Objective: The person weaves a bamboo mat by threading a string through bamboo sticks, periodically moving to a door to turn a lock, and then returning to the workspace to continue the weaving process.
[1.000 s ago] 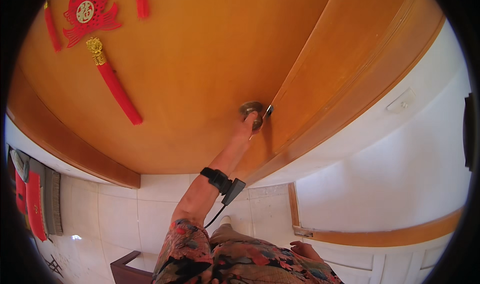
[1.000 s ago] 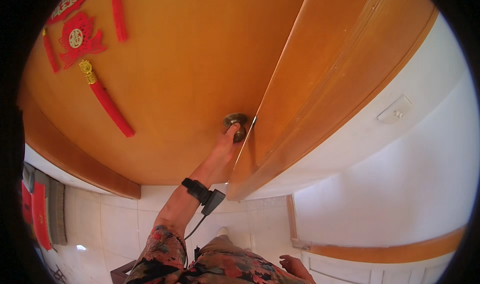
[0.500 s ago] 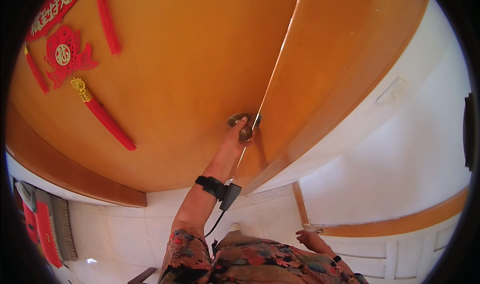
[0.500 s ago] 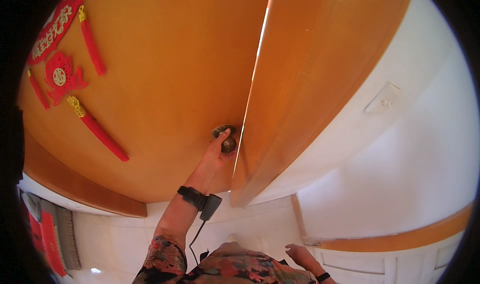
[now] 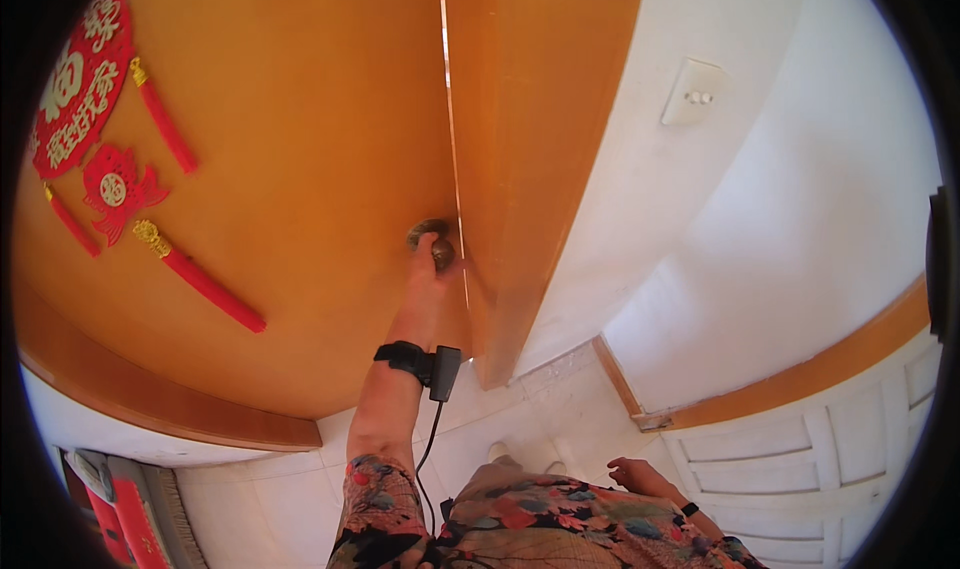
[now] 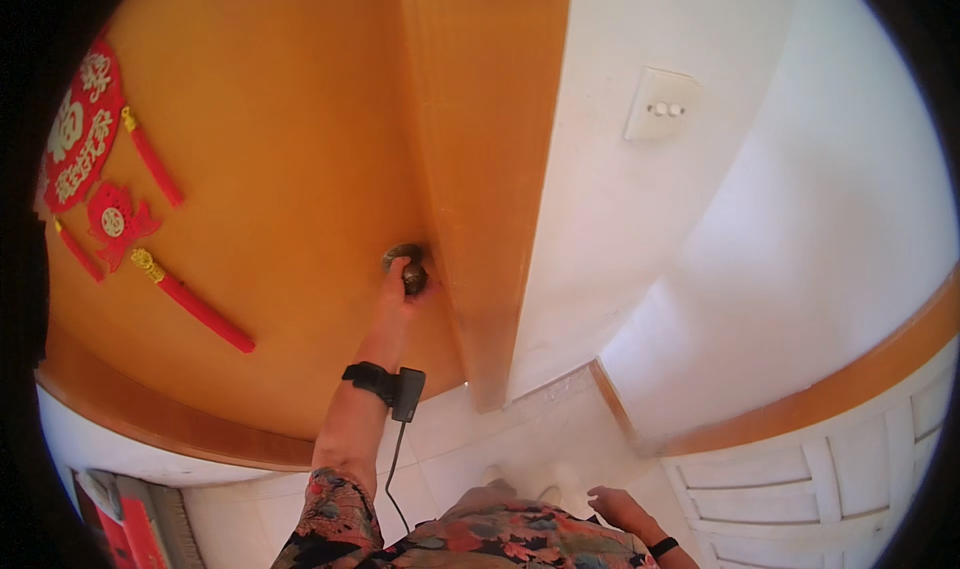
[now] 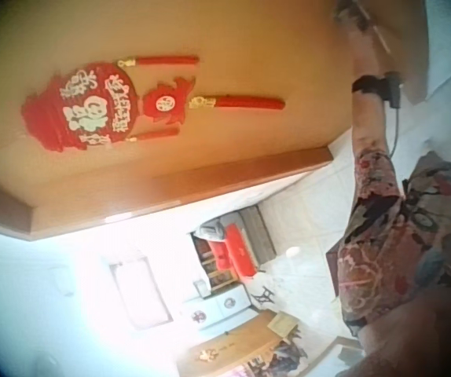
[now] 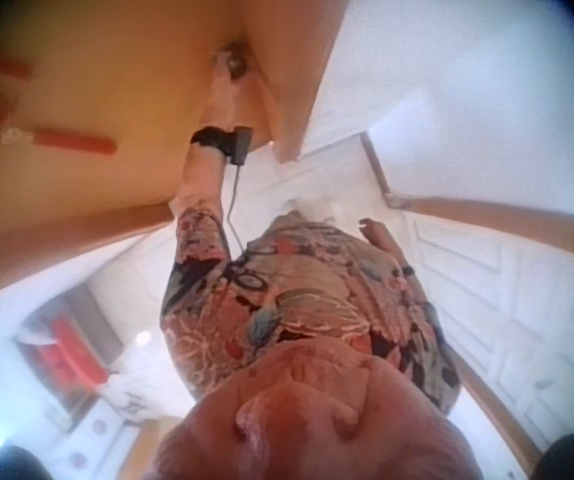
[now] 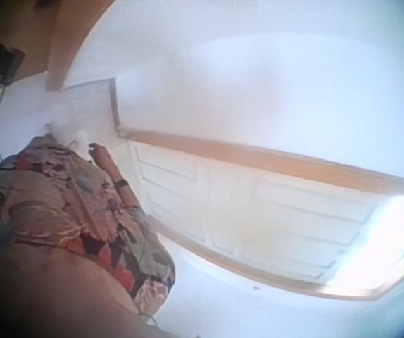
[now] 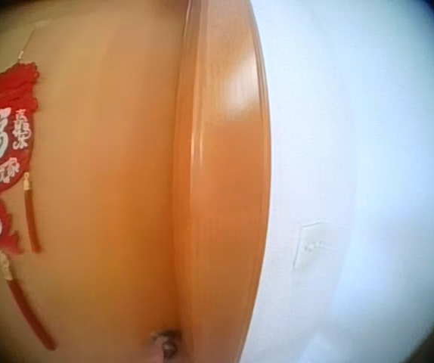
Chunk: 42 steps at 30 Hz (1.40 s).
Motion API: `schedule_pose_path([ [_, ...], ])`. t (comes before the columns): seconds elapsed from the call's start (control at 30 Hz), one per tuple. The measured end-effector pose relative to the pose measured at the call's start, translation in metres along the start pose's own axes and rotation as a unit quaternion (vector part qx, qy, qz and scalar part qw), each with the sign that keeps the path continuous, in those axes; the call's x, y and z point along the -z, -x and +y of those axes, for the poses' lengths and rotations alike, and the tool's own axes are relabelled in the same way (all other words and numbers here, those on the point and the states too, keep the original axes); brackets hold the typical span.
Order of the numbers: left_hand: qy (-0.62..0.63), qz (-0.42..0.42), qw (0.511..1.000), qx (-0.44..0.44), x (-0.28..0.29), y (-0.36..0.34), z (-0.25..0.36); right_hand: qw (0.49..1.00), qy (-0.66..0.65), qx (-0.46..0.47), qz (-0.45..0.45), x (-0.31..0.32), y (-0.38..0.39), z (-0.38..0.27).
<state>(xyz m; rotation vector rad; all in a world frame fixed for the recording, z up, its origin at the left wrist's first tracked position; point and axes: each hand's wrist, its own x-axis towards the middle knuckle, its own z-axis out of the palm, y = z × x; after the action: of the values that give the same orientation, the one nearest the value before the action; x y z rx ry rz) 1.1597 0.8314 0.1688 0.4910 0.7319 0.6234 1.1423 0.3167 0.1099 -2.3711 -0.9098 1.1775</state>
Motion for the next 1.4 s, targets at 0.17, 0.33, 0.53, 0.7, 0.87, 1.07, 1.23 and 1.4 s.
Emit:
schedule_pose_path([
  [0.17,0.005,-0.002,1.000,-0.002,0.009,0.009,-0.003,0.998,-0.014,-0.054,-0.016,-0.005,0.012,0.007],
  [0.33,0.004,-0.017,0.999,-0.044,0.005,0.016,-0.002,0.999,-0.005,-0.048,-0.005,0.005,-0.006,0.011],
  [0.53,-0.054,-0.061,0.997,0.005,-0.005,0.036,0.008,0.999,0.028,-0.007,0.017,0.043,-0.033,-0.010],
  [0.7,-0.012,-0.019,0.999,0.028,-0.006,0.040,0.014,0.998,0.056,0.012,-0.003,0.051,-0.044,-0.017],
  [0.87,-0.117,-0.060,0.990,-0.041,0.001,0.054,0.018,0.997,0.059,0.047,-0.017,0.043,-0.050,0.004],
  [1.07,-0.163,0.015,0.986,0.008,0.081,0.054,-0.018,0.994,0.068,0.073,-0.049,0.036,-0.057,0.015],
  [1.23,-0.257,0.006,0.961,0.101,0.149,0.126,-0.079,0.978,0.140,0.135,-0.080,0.048,-0.075,0.001],
  [1.4,-0.272,0.092,0.953,0.099,0.168,0.243,-0.122,0.933,0.187,0.288,-0.102,0.047,-0.106,0.007],
])
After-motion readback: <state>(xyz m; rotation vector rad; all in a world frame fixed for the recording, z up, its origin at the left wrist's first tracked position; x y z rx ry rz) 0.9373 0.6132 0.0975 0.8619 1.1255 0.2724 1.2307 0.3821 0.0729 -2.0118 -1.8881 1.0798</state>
